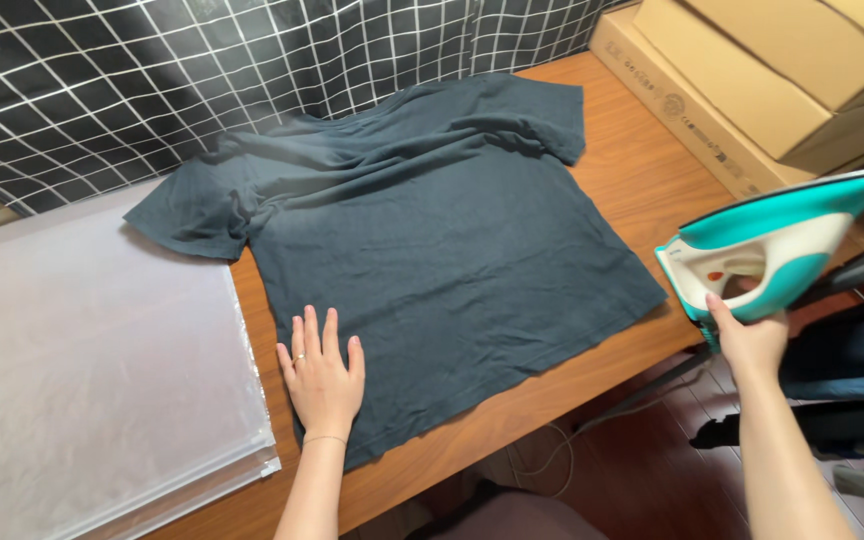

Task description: The person removes a black t-shirt from a hanger, lays it on a table, and irons both the front and back using a steam iron. After ironing, the person folds the t-shirt neatly on the table.

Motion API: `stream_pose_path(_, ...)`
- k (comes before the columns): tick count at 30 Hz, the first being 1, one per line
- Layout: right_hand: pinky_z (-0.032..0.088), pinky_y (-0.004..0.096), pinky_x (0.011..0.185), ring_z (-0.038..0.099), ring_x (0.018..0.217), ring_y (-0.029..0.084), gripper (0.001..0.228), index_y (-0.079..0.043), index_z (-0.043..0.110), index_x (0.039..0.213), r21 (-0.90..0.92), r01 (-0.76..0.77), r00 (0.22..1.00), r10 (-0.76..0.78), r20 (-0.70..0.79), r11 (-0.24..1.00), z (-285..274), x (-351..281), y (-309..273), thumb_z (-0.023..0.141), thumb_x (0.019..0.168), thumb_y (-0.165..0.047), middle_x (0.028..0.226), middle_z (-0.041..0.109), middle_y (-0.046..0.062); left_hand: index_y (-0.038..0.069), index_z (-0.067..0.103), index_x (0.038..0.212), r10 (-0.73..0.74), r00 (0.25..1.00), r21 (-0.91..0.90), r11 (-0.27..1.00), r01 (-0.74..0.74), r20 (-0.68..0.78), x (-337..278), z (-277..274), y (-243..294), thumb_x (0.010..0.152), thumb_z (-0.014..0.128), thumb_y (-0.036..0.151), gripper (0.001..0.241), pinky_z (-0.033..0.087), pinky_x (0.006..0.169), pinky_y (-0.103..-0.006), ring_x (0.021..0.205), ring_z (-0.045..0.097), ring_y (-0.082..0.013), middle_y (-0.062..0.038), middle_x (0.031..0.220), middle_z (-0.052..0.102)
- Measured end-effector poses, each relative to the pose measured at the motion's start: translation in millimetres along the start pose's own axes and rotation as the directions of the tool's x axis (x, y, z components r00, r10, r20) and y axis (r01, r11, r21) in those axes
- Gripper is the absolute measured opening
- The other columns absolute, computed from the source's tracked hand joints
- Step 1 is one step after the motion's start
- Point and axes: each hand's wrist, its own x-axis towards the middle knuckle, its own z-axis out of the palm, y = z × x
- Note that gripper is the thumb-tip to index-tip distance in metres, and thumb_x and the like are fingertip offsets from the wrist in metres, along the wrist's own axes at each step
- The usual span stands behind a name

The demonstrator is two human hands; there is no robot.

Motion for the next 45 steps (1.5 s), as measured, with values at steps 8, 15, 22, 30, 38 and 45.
stream_pose_path(8,0.054,0.042,0.084,0.072,0.097,0.023,0.037,-0.001,0.068,0.113,0.017,-0.037,0.991,0.034,0.127,0.999,-25.4,54.4,-70.9,0.088,0.107,-0.032,0.102,0.076,0.014,0.022,0.056,0.159,0.004,0.999,0.007,1.000,-0.004,0.032,-2.6,9.5,-4.9,0.106,0.051,0.046,0.058,0.029,0.128,-0.0593,0.159,0.040,-0.0305,-0.011,0.172,0.046)
stream_pose_path(15,0.053,0.031,0.050,0.056,0.058,0.014,0.027,0.002,0.074,0.096,0.051,-0.407,0.808,0.334,0.486,0.912,-54.1,71.4,-200.1,0.088,0.098,-0.022,0.075,0.065,0.011,0.022,0.057,0.158,0.006,1.000,-0.006,1.000,-0.006,0.025,-1.0,7.5,-5.3,0.106,0.052,0.046,0.058,0.030,0.128,-0.0592,0.159,0.041,-0.0307,-0.011,0.172,0.046)
stream_pose_path(22,0.048,0.032,0.059,0.059,0.051,0.022,0.041,0.000,0.065,0.075,-0.002,-0.347,0.682,0.254,0.686,0.938,-23.4,53.7,-243.4,0.084,0.097,-0.028,0.062,0.063,0.012,0.021,0.056,0.159,0.016,0.999,0.001,1.000,-0.016,0.032,-1.3,3.8,-3.7,0.106,0.051,0.046,0.058,0.031,0.127,-0.0596,0.159,0.042,-0.0311,-0.011,0.171,0.047)
stream_pose_path(30,0.050,0.034,0.064,0.061,0.059,0.022,0.044,-0.004,0.061,0.069,-0.086,-0.299,0.544,0.243,0.803,0.950,4.3,54.9,-259.0,0.078,0.098,-0.032,0.055,0.067,0.014,0.024,0.058,0.157,-0.058,0.998,0.032,0.998,0.057,0.040,-2.1,11.5,1.6,0.102,0.054,0.043,0.058,0.027,0.127,-0.0647,0.160,0.041,-0.0282,-0.008,0.173,0.046)
stream_pose_path(38,0.055,0.038,0.107,0.074,0.114,0.019,0.050,-0.005,0.079,0.132,-0.032,-0.416,0.551,0.280,0.786,0.909,25.0,98.9,-191.9,0.057,0.103,-0.040,0.118,0.081,0.011,0.013,0.076,0.117,0.075,0.990,-0.681,0.732,0.028,0.122,66.4,-35.0,196.8,0.086,0.062,0.018,0.034,0.052,0.094,-0.0441,0.106,0.072,-0.0279,-0.006,0.115,0.079)
stream_pose_path(45,0.060,0.032,0.088,0.073,0.109,0.011,0.045,-0.012,0.086,0.127,0.005,-0.254,0.625,0.160,0.764,0.967,80.6,77.4,-127.0,0.077,0.083,-0.014,0.118,0.088,0.004,0.013,0.064,0.125,0.475,0.355,-0.444,0.087,0.892,0.805,65.3,23.8,386.2,0.112,0.047,0.056,0.048,0.064,0.088,-0.0336,0.100,0.076,-0.0222,-0.011,0.113,0.077)
